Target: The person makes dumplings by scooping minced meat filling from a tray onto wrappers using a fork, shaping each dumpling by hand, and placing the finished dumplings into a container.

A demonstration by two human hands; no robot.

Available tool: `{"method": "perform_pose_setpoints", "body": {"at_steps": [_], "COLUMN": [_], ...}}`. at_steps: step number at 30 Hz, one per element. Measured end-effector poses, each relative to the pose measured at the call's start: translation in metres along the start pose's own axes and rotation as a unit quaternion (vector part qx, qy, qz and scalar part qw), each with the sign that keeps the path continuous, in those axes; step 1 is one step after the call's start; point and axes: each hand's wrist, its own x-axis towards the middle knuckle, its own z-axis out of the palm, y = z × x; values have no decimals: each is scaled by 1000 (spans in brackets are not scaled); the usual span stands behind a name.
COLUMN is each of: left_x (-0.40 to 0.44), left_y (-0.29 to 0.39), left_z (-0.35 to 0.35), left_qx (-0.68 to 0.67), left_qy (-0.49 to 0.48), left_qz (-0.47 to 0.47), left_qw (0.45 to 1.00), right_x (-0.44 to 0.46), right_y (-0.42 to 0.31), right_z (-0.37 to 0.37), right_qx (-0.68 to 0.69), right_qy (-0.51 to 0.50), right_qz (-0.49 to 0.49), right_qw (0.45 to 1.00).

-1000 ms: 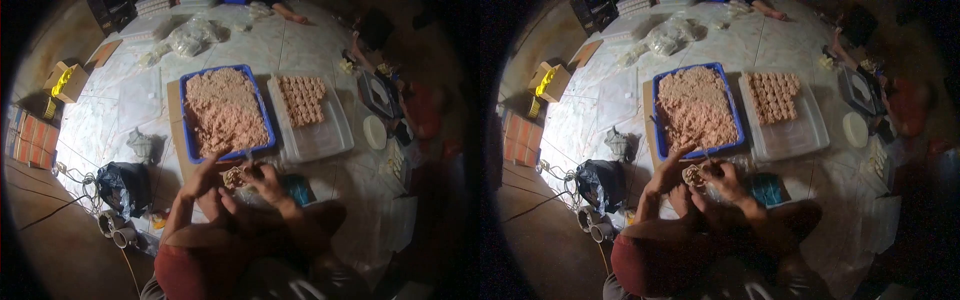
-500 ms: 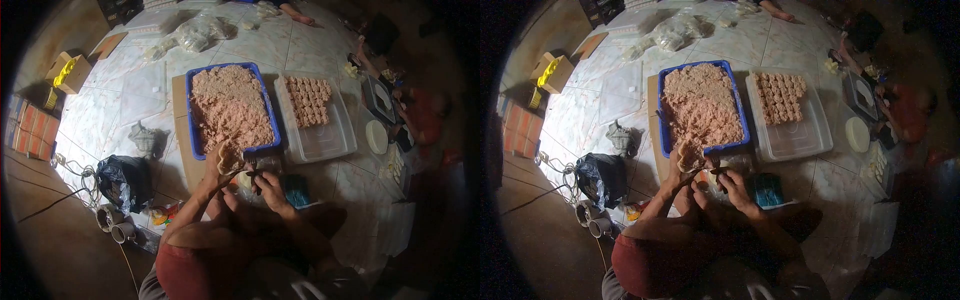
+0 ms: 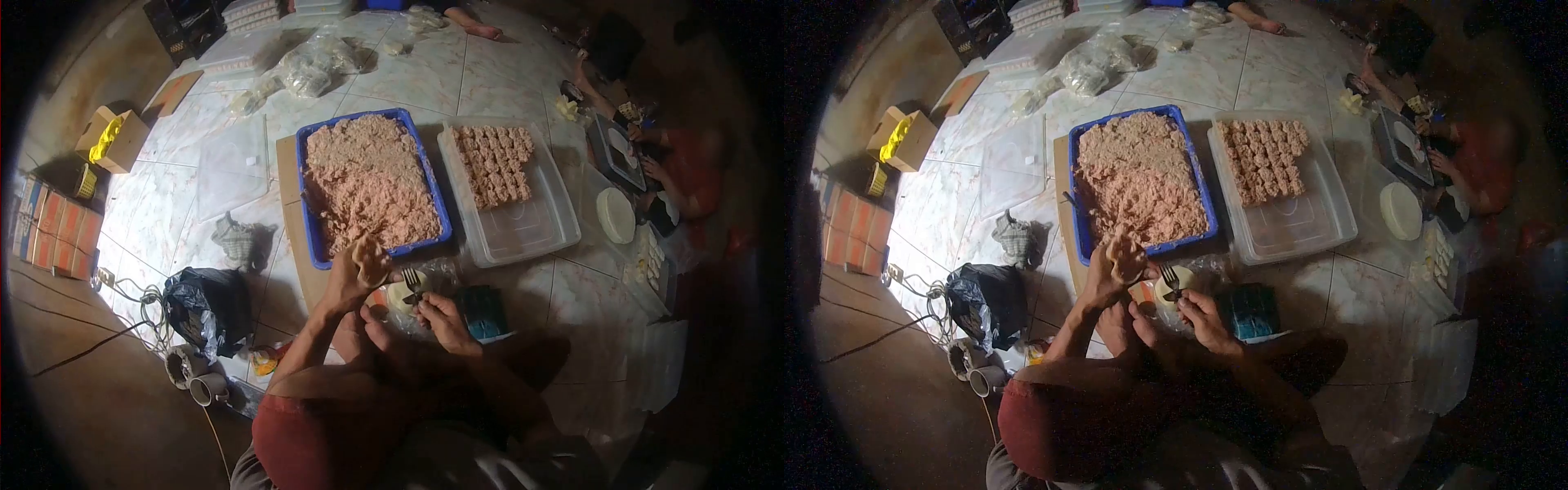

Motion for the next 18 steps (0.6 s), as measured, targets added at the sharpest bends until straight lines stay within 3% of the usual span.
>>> {"method": "perform_pose_setpoints", "body": {"at_steps": [2,3,5,6,7,8,10,11,12,14,15,16,18], "left_x": [-2,0,-2,-4,-5,-4,-1,-5,-3,1,-4,-6,-7], "left_y": [-3,-4,-8,-10,-20,-34,-47,-43,-23,12,15,21,31], "left_z": [-4,-7,-3,2,5,8,10,7,-1,-19,-13,-6,3], "left_qx": [-66,65,104,139,192,191,-30,-14,-14,144,-103,-103,-53], "left_qy": [-19,-32,-53,-74,-77,-77,46,34,34,-152,-119,-119,-37], "left_qz": [-32,6,31,54,74,72,75,51,49,-2,-87,-87,-23], "left_qw": [997,997,993,986,976,976,996,998,998,978,984,984,998], "right_x": [3,4,11,21,22,18,10,16,15,4,1,-3,-9], "right_y": [1,3,18,45,45,39,-32,2,12,24,15,10,1], "right_z": [4,5,13,21,31,24,31,24,22,16,-4,-2,2], "right_qx": [34,30,27,-92,-208,-208,-415,-319,-319,-135,-125,-126,30], "right_qy": [-19,-20,-21,75,168,168,101,165,164,222,80,80,-3], "right_qz": [-15,-24,-33,-199,-351,-349,-160,-184,-182,-204,-125,-125,36], "right_qw": [999,999,999,973,897,898,890,915,916,944,981,981,999]}}
